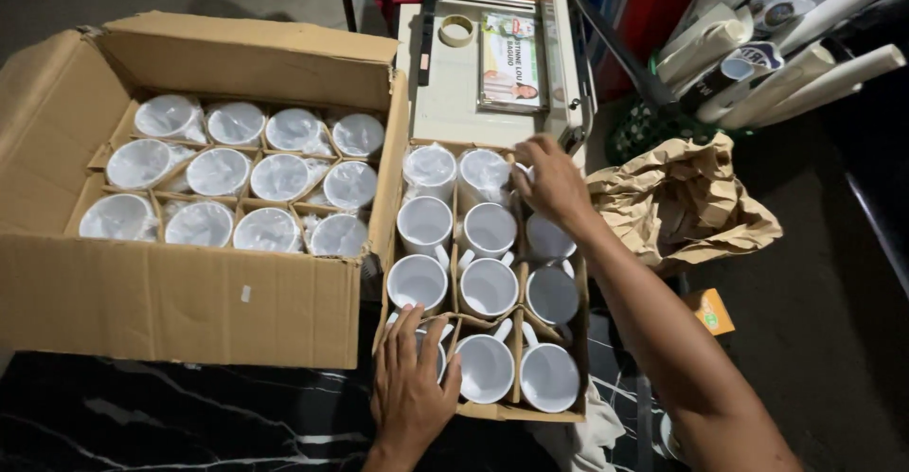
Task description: Cleaning and preparing white ceramic mugs for printing by wiping them with a cloth and organizing them.
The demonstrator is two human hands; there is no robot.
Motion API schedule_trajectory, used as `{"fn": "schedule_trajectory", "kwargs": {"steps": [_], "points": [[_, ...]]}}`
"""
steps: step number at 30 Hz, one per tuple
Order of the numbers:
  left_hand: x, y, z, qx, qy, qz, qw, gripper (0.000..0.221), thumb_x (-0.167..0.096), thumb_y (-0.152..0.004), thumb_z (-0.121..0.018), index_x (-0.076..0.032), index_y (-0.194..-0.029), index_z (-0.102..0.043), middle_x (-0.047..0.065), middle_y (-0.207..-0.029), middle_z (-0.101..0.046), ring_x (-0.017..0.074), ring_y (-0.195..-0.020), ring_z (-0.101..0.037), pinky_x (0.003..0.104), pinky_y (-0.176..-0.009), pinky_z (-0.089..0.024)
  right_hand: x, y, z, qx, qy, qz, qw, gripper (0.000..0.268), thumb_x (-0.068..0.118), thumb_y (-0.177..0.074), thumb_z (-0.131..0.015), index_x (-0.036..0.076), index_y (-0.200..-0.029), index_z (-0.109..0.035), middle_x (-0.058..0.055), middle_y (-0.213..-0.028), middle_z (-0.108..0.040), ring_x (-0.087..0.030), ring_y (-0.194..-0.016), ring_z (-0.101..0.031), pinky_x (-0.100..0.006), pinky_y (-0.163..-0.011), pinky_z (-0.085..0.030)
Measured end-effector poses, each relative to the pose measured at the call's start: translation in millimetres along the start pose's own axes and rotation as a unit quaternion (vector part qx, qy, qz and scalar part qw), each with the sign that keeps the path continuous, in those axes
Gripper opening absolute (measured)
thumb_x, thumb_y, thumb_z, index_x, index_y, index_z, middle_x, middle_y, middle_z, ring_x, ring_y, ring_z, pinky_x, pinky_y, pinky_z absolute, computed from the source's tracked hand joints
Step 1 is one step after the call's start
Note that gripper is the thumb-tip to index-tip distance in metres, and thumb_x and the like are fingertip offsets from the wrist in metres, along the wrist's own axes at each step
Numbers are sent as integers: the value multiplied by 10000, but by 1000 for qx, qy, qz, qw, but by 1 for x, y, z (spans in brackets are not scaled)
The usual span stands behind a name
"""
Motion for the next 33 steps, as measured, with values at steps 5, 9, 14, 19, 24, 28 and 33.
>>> {"fn": "schedule_trajectory", "kwargs": {"steps": [5,9,14,19,24,28,33], "points": [[1,0,5,8,4,-3,1000,572,-266,-837,-717,-80,-1360,-580,192,-1426,-486,390,-1372,-420,543,-1121,-325,37,-35,-16,122,-151,34,980,418,385,-829,-633,103,-1131,-698,-146,-1177,-688,-350,-985,-703,-467,-824,-566],[3,1,3,3,7,2,1000,543,-277,-839,-724,-70,-1326,-602,197,-1414,-506,395,-1367,-430,542,-1120,-331,17,-51,-91,230,10,57,972,339,370,-853,-689,89,-1033,-751,-179,-1024,-740,-377,-959,-702,-511,-842,-545],[6,2,1,-3,11,0,1000,508,-275,-812,-731,-60,-1260,-624,196,-1396,-524,399,-1363,-431,553,-1124,-322,3,-62,-138,355,26,50,933,238,192,-816,-627,39,-889,-795,-233,-927,-735,-393,-903,-731,-491,-792,-593],[5,2,4,8,6,2,1000,491,-278,-837,-722,-55,-1264,-624,189,-1387,-535,393,-1373,-434,548,-1141,-313,30,-48,-83,283,13,-22,959,243,173,-726,-703,39,-923,-752,-238,-918,-736,-400,-891,-729,-513,-752,-590],[6,2,3,24,8,5,1000,505,-277,-830,-719,-47,-1267,-613,205,-1380,-535,397,-1371,-423,549,-1130,-302,32,-40,-36,177,-60,-14,982,271,233,-752,-769,80,-972,-732,-222,-910,-723,-414,-866,-699,-528,-758,-544],[2,0,8,2,18,0,1000,536,-266,-834,-714,-61,-1318,-613,199,-1368,-544,406,-1360,-439,548,-1128,-321,62,-36,54,186,-46,-98,977,240,293,-915,-721,99,-1054,-712,-180,-948,-735,-359,-823,-704,-499,-721,-552],[11,7,-2,-70,222,37,972,534,-304,-934,-686,-76,-1397,-550,149,-1415,-577,345,-1368,-529,459,-1153,-402,63,46,108,140,-435,-27,889,332,241,-947,-720,4,-1175,-679,-116,-1011,-775,-188,-892,-751,-336,-776,-633]]}}
Point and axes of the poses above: each hand's wrist, its own y-axis away from the middle knuckle, its own z-axis out of the back of the hand, x = y × z, the point moved 1 cm from there along -y, towards the middle knuckle
